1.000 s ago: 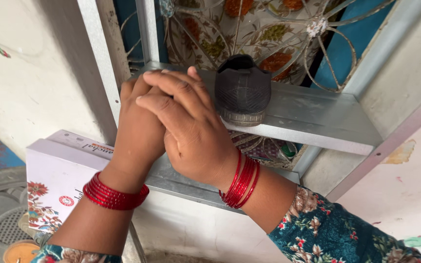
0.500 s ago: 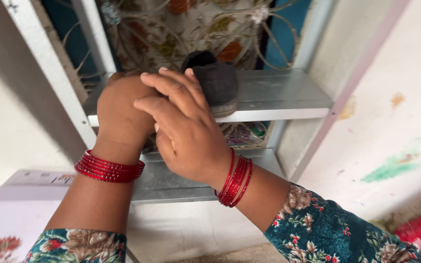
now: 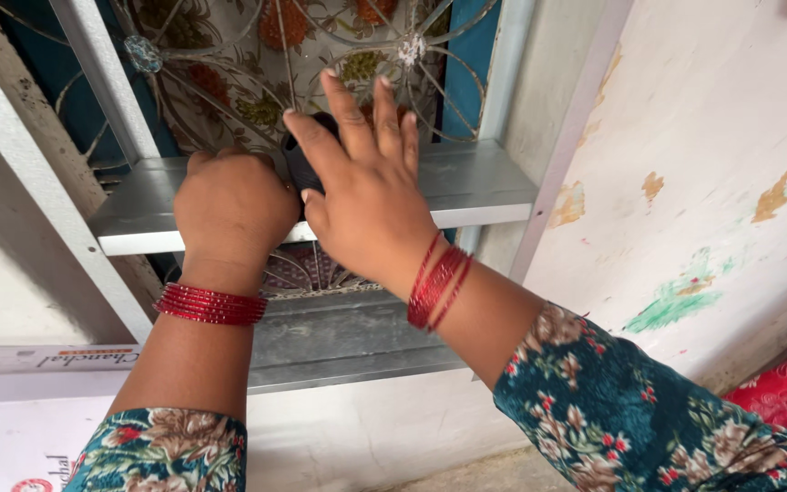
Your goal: The person wipes a metal shelf with a dark cloth, then picks up a shoe box and places it on a stool. They proceed to wipe a black shoe with the cloth, cleaning the sole and upper parts, before placing the shoe back on the shelf.
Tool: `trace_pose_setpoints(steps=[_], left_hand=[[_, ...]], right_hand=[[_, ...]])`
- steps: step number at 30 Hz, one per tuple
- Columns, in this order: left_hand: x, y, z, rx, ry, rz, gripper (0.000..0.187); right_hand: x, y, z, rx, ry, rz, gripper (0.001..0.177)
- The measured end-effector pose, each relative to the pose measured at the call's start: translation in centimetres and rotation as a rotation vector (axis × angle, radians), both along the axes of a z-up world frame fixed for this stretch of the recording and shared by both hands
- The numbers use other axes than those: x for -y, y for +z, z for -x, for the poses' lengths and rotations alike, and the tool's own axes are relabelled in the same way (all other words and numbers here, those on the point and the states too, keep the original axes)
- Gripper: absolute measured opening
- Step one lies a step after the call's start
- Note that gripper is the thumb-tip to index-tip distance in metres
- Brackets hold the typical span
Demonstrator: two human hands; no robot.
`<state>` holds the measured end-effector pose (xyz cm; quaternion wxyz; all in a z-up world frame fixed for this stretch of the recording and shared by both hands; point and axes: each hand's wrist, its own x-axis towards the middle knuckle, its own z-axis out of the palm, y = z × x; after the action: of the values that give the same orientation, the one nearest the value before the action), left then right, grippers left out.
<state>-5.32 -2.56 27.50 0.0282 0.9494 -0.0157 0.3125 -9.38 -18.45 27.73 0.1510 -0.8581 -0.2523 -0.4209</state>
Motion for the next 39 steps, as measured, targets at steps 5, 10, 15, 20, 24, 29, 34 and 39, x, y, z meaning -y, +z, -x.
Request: trace_pose_setpoints(steps=[5,10,15,20,24,29,34,39], left_hand=[[0.6,-0.7,-0.1,0.113,0.024,-0.002,0.025],[0.5,-1.7,0.1,0.216,0.007,0.022,0.024],[0.1,-2.8,2.4,0.360,-0.083,0.142,0.016],[-2.8,-5.4,8.8,0.539,-0.269,0.332,0.022],[-6.9,-8.8,15.0,0.552,-0.268,0.438,0.020],[-12.6,-13.8,22.4,0.478,-0.019,0.547,0.017],[-19.2,-19.5,28.4,0.455,0.252,0.718,0.014],[-25.4,-25.1,33.4,0.461,0.502,0.775,0.027]], right_hand=[[2.2,-1.8,-3.4,-0.338,0.240,-0.153,0.076],[2.2,-3.2,-4.6,-0.212,0.348,-0.195,0.079],[1.2,-3.0,-1.1,-0.006,0.249,-0.083,0.082],[-2.8,-4.7,3.1,0.105,0.468,-0.068,0.078],[-7.9,-7.8,6.2,0.009,0.626,-0.008,0.073],[-13.6,-11.9,9.7,-0.096,0.812,0.108,0.065],[-18.6,-15.7,12.9,-0.219,0.987,0.259,0.067],[-22.9,-19.5,15.5,-0.334,1.078,0.418,0.071]])
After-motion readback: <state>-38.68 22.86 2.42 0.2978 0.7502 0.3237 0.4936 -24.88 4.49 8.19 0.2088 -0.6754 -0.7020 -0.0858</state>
